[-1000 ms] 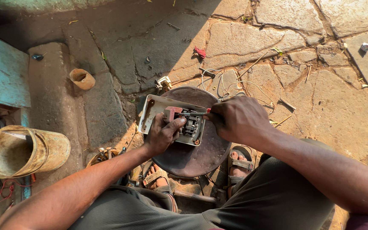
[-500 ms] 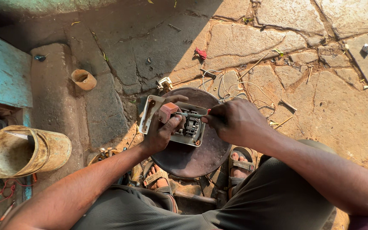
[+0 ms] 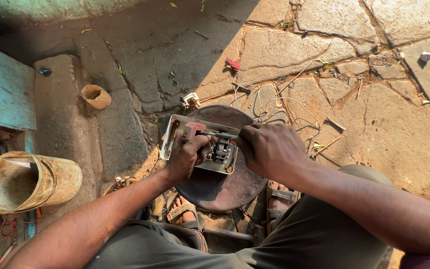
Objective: The person sits on a low stool and uses a screwdriver to disassemble a small electrical device. They remove the cover, unscrew internal components, and manipulate wires and a copper coil within the housing.
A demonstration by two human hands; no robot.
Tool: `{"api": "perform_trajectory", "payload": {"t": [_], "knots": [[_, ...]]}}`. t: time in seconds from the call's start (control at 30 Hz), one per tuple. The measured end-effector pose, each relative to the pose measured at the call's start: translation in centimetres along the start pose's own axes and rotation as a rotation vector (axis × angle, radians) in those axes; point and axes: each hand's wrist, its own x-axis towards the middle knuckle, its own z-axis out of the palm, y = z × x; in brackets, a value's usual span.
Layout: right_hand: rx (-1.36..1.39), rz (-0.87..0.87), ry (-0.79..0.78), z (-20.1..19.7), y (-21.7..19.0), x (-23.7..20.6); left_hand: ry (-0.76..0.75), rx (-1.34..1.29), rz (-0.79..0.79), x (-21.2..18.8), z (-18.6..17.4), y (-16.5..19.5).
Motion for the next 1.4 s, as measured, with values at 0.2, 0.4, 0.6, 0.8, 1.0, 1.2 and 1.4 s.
{"api": "perform_trajectory", "payload": {"t": [0.2,0.4,0.6,0.8,1.0,1.2,1.4], "knots": [[0.222,0.019,0.06,0.5,-0.1,0.4,-0.044,-0.027,0.126,-0.2,0.1,1.7],[0.038,-0.122,0.005,1.0,-0.5,0.3,-0.08,0.048,0.016,0.8,-1.8,0.9],[0.026,-0.074,-0.083,0.6,-1.3,0.1,-0.145,-0.075,-0.092,0.5,-2.1,2.6],[0.299,-0.039,-0.023,0.1,-1.3,0.8,-0.102,-0.095,0.14,-0.2,-1.2,3.7],[0.296,-0.187,0.102,0.6,-1.2,0.6,-0.156,0.036,0.1,0.4,-2.8,2.2],[0.231,-0.175,0.143,1.1,-1.5,0.2,-0.178,0.156,0.136,1.1,-3.6,0.2],[0.242,-0.119,0.043,0.8,-1.8,-0.2,-0.193,0.162,0.011,0.9,-3.0,0.3]]}}
